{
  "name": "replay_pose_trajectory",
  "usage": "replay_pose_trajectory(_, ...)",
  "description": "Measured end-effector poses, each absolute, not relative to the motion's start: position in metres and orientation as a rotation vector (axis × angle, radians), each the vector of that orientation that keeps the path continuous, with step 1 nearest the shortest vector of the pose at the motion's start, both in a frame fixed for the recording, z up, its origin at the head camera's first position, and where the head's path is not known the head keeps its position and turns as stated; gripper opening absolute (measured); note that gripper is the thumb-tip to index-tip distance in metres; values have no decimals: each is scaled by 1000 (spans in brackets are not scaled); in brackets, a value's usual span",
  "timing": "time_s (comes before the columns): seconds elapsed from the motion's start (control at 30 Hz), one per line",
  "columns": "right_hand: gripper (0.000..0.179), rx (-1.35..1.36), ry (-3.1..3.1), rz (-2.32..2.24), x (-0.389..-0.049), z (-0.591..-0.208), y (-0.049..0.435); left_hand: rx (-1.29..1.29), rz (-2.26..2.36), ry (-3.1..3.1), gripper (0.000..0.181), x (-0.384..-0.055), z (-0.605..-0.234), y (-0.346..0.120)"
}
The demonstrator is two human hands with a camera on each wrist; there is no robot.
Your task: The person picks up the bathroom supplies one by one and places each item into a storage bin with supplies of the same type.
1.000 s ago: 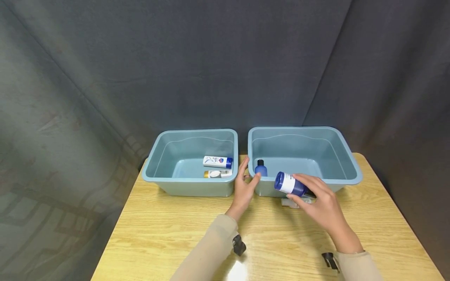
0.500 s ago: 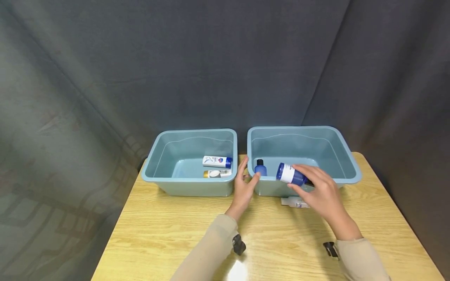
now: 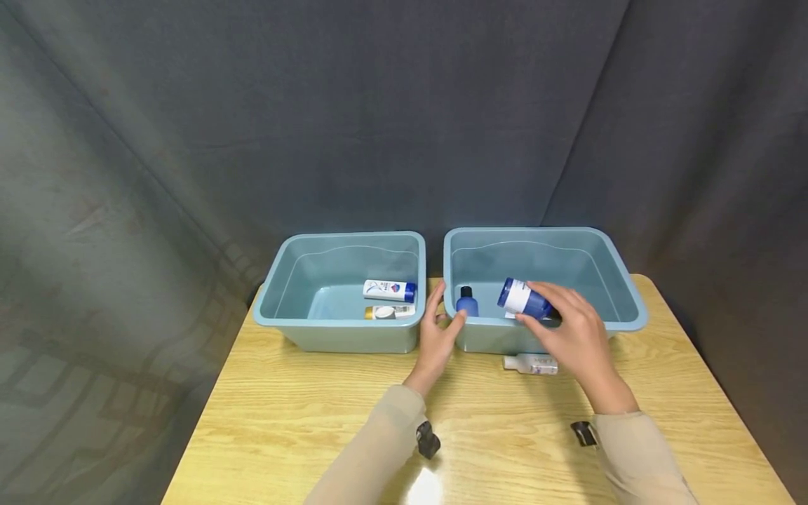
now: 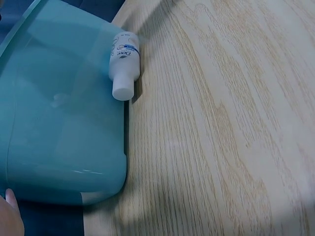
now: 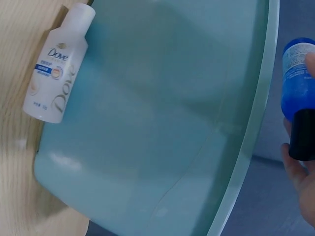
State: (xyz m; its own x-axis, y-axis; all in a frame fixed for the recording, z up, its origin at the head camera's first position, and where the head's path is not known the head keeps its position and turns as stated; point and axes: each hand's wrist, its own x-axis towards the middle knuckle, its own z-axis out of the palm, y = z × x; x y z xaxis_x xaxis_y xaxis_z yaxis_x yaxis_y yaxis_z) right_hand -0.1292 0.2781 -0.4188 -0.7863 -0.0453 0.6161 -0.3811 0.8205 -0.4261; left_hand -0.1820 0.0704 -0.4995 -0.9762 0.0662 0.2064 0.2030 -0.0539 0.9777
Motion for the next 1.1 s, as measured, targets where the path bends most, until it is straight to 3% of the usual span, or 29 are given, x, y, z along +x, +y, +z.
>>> replay_pose_trajectory(1.1,60,164,-2582,686,-155,-410,280,-289,-2192,-2114,69,-184,-499,69)
